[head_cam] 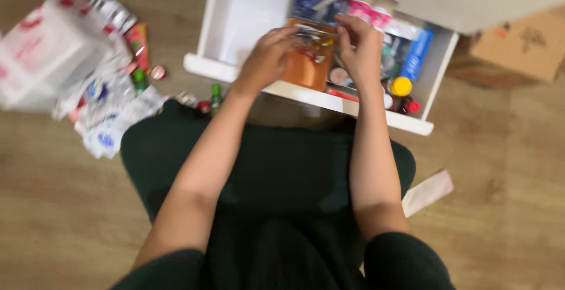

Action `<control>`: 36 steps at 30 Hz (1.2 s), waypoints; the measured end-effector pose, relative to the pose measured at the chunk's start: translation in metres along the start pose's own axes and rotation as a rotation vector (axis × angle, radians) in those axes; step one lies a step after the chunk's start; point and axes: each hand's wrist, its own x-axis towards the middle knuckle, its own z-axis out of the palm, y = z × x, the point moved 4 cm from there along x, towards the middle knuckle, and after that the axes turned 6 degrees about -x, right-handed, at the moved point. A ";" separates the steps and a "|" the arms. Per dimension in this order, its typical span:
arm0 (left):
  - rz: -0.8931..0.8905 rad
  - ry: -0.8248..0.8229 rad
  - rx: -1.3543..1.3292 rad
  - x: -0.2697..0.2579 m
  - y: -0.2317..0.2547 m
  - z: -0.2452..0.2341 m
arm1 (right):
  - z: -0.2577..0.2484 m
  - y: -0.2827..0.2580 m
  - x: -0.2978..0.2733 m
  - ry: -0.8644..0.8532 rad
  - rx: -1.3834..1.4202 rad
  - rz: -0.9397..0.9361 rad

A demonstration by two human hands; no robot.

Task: The person organizes medical supplies and medications from the floor into a drawer. They handle blister packs, bottles, and containers, placing them into an orange organizer within the drawer.

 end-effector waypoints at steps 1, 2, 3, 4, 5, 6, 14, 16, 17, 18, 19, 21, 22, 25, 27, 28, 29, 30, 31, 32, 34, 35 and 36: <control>0.039 0.055 -0.005 -0.004 0.003 -0.002 | 0.009 -0.012 -0.004 -0.052 0.003 0.005; 0.048 0.034 0.032 -0.003 0.005 -0.002 | 0.016 -0.025 -0.004 -0.082 0.010 0.009; 0.056 0.013 0.069 -0.001 0.007 -0.002 | 0.024 -0.044 -0.006 -0.111 0.015 -0.054; 0.083 0.025 0.093 0.002 0.011 -0.003 | 0.029 -0.064 -0.011 -0.136 0.010 -0.115; 0.109 0.037 0.118 0.004 0.013 -0.008 | 0.035 -0.085 -0.013 -0.160 0.004 -0.176; 0.100 0.068 0.179 0.000 0.015 -0.013 | 0.038 -0.102 -0.015 -0.145 -0.025 -0.202; -0.014 0.196 0.247 -0.094 0.018 -0.121 | 0.080 -0.213 -0.025 -0.204 -0.097 -0.337; -0.148 0.306 0.258 -0.143 0.009 -0.158 | 0.106 -0.241 -0.030 -0.232 -0.060 -0.390; -0.192 0.352 0.296 -0.168 0.001 -0.176 | 0.121 -0.255 -0.033 -0.248 -0.043 -0.417; -0.236 0.393 0.333 -0.195 -0.009 -0.194 | 0.136 -0.270 -0.038 -0.272 -0.023 -0.447; -0.398 0.423 0.348 -0.221 -0.026 -0.209 | 0.151 -0.284 -0.042 -0.297 -0.003 -0.477; -0.634 0.540 0.380 -0.274 -0.059 -0.234 | 0.181 -0.305 -0.054 -0.381 0.000 -0.428; -0.703 0.631 0.405 -0.294 -0.076 -0.244 | 0.198 -0.314 -0.058 -0.435 -0.017 -0.354; -0.844 0.920 0.359 -0.344 -0.111 -0.255 | 0.232 -0.336 -0.071 -0.472 0.124 -0.253; -0.867 1.016 0.327 -0.352 -0.129 -0.253 | 0.245 -0.343 -0.073 -0.458 0.187 -0.219; -0.905 1.005 0.344 -0.353 -0.136 -0.250 | 0.249 -0.343 -0.075 -0.459 0.169 -0.194; -0.943 0.993 0.361 -0.351 -0.141 -0.247 | 0.253 -0.341 -0.076 -0.458 0.151 -0.170; -0.979 0.978 0.379 -0.348 -0.145 -0.245 | 0.254 -0.339 -0.075 -0.454 0.141 -0.159; -1.039 0.940 0.389 -0.345 -0.148 -0.245 | 0.254 -0.337 -0.074 -0.449 0.131 -0.148; -1.098 0.899 0.399 -0.342 -0.151 -0.246 | 0.254 -0.334 -0.072 -0.445 0.120 -0.135; -1.160 0.880 0.369 -0.339 -0.153 -0.246 | 0.250 -0.324 -0.069 -0.430 0.055 -0.111; -1.164 0.903 0.331 -0.340 -0.153 -0.245 | 0.247 -0.318 -0.068 -0.423 0.022 -0.100; -1.165 0.926 0.298 -0.342 -0.154 -0.246 | 0.245 -0.313 -0.065 -0.421 0.045 -0.096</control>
